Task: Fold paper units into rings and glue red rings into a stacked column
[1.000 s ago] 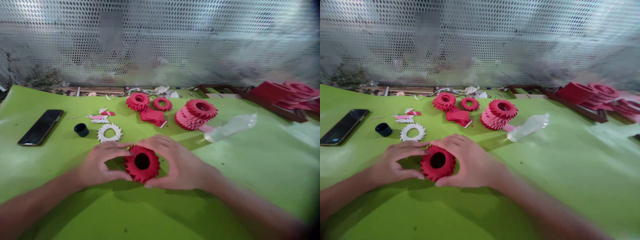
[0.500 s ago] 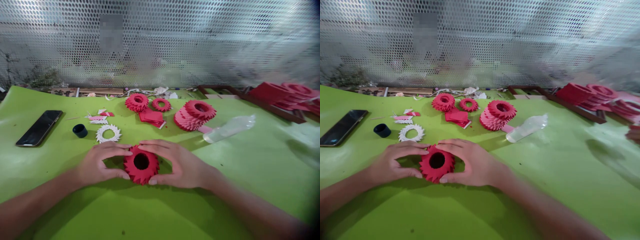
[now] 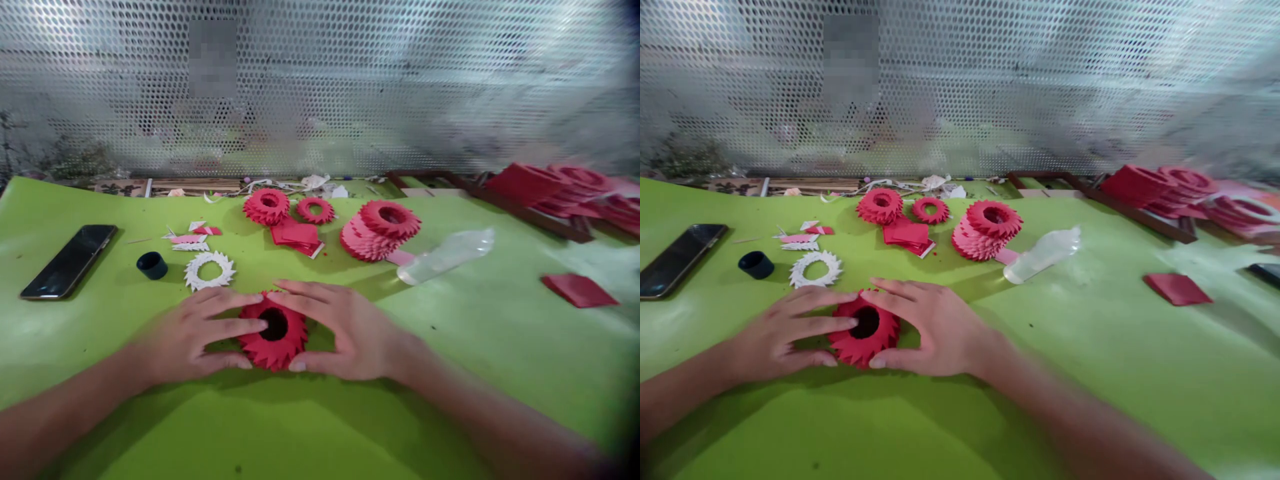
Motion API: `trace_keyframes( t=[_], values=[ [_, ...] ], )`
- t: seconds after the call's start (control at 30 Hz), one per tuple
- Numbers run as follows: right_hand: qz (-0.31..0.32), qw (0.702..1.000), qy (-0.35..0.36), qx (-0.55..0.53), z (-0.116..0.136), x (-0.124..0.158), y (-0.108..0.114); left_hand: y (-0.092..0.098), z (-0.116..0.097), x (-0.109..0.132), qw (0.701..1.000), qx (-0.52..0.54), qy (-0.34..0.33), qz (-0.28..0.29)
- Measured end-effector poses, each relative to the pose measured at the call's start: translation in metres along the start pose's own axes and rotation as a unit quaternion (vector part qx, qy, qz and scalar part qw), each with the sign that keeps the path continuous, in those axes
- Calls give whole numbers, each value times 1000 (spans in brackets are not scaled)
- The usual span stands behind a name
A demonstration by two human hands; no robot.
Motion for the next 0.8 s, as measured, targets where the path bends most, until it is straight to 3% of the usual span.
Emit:
trace_keyframes(
  t=[0.17,0.33,0.57,0.7,0.8],
  values=[
    [12,996,44,75,4,3,1,-3,-5,-2,998,-55,-37,22],
    [-6,994,65,85,4,3,-2,-4,-8,-7,998,-50,-24,26],
    [18,991,68,110,12,-1,3,0,-11,-9,997,-56,-30,34],
    [-56,991,53,107,9,37,35,2,-9,-6,996,-76,-36,27],
    [-120,987,-43,100,-29,100,64,2,-5,-1,996,-77,-34,25]
  ],
)
Point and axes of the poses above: each hand's wrist, its own x-axis away from the middle knuckle, its own y-axis out of the back of the hand, z = x × y, the point moved 8 cm from there along -x, towards the middle knuckle, and after that the axes turned 12 degrees about x, right-handed, at the moved point
